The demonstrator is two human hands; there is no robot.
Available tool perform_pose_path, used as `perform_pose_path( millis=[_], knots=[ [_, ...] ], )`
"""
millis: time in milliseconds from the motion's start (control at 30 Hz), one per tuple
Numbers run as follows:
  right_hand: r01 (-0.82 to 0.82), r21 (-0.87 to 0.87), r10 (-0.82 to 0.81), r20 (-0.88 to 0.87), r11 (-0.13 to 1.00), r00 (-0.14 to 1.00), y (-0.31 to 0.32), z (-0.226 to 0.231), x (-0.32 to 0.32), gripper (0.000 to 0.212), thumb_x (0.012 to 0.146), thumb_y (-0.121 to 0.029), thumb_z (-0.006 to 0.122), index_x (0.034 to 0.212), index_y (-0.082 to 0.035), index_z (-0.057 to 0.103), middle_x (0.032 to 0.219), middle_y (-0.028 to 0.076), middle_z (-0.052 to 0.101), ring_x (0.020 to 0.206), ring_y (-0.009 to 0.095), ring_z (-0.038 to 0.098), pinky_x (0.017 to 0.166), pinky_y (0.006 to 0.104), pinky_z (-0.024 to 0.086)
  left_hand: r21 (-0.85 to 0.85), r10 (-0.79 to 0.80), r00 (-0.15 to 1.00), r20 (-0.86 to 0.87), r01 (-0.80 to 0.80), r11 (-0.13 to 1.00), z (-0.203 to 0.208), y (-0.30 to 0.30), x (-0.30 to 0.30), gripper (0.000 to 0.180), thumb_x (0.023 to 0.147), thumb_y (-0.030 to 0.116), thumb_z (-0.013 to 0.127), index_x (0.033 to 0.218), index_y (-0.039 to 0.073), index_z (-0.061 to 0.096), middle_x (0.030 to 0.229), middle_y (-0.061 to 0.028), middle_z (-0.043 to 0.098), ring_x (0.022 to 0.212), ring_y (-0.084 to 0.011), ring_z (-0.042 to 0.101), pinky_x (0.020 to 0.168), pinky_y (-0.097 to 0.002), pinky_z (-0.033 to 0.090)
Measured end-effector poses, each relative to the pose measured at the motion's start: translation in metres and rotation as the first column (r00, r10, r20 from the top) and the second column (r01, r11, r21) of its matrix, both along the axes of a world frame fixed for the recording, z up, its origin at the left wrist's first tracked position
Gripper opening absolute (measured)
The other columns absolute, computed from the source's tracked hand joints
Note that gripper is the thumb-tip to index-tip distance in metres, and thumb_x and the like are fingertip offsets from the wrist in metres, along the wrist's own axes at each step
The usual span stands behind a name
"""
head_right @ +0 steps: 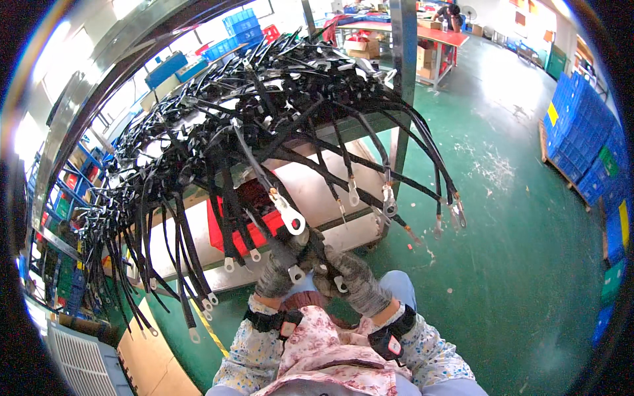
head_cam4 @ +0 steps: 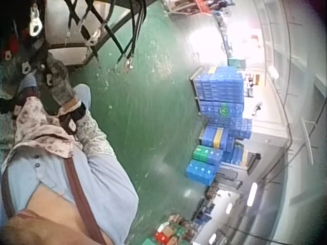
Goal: Inspecting, arranging, and bundling black electrical cables on a circular assembly rack, using pliers for minor adjustments.
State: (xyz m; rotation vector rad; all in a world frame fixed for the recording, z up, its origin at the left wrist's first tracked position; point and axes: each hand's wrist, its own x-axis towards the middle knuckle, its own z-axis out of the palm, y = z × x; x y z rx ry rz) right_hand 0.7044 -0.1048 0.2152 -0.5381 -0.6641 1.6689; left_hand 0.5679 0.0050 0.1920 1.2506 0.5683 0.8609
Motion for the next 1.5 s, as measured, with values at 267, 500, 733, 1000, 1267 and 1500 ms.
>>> perform_pose_path(
  millis=[267,500,733,1000,1267,1500],
  knots=[
    [0.031,-0.161,-0.036,-0.030,0.986,0.999,-0.001,-0.002,-0.012,0.035,0.090,-0.041,0.047,0.084,-0.007,0.053,0.063,0.001,0.048,0.054,0.012,0.045,0.049,0.0249,0.035,0.046,-0.058,0.866,-0.497,0.092,0.995,-0.020,-0.051,-0.099,0.025,0.083,0.025,0.064,0.091,0.002,0.059,0.085,-0.0044,0.061,0.080,-0.0109,0.055,0.068,-0.0257,0.045],
    [-0.236,-0.105,0.254,0.556,0.966,0.791,-0.013,-0.126,-0.043,0.036,0.088,-0.032,0.049,0.113,-0.007,0.052,0.119,0.006,0.051,0.108,0.025,0.049,0.094,0.0340,0.037,-0.165,-0.249,0.844,-0.476,0.192,0.967,0.014,-0.089,-0.175,0.022,0.085,0.018,0.061,0.100,0.002,0.060,0.088,-0.0047,0.063,0.082,-0.0095,0.055,0.072,-0.0253,0.045],
    [-0.960,0.095,0.524,0.821,0.265,0.225,-0.037,-0.062,-0.188,0.048,0.085,-0.025,0.059,0.123,0.000,0.044,0.099,0.011,0.058,0.085,0.019,0.056,0.076,0.0294,0.045,-0.159,-0.192,0.974,-0.119,0.172,0.972,0.063,-0.096,-0.162,0.026,0.081,0.019,0.065,0.095,-0.002,0.058,0.085,-0.0037,0.064,0.076,-0.0087,0.056,0.066,-0.0269,0.047],
    [-0.972,0.018,0.580,0.800,0.233,0.154,-0.066,-0.083,-0.270,0.035,0.085,-0.036,0.057,0.088,-0.001,0.056,0.084,0.009,0.061,0.074,0.019,0.060,0.073,0.0326,0.049,0.062,-0.343,0.790,-0.509,0.431,0.900,0.057,-0.082,-0.129,0.025,0.084,0.023,0.060,0.097,0.002,0.057,0.089,-0.0063,0.063,0.078,-0.0140,0.058,0.073,-0.0267,0.047],
    [-0.968,-0.187,0.985,0.065,0.168,0.159,-0.046,-0.031,-0.274,0.032,0.087,-0.031,0.056,0.090,0.000,0.056,0.087,0.011,0.062,0.079,0.019,0.061,0.077,0.0333,0.050,0.142,-0.349,0.666,-0.659,0.566,0.812,0.057,-0.052,-0.106,0.021,0.081,0.022,0.060,0.091,0.004,0.059,0.081,-0.0073,0.062,0.074,-0.0165,0.058,0.068,-0.0288,0.046],
    [-0.971,-0.228,0.995,-0.043,0.078,0.090,-0.030,0.006,-0.244,0.027,0.088,-0.024,0.054,0.092,0.003,0.055,0.095,0.017,0.061,0.093,0.027,0.061,0.083,0.0349,0.050,0.209,-0.210,0.595,-0.776,0.557,0.804,0.044,-0.022,-0.109,0.017,0.078,0.021,0.060,0.086,0.006,0.061,0.075,-0.0081,0.060,0.070,-0.0187,0.058,0.065,-0.0306,0.046]
  ],
)
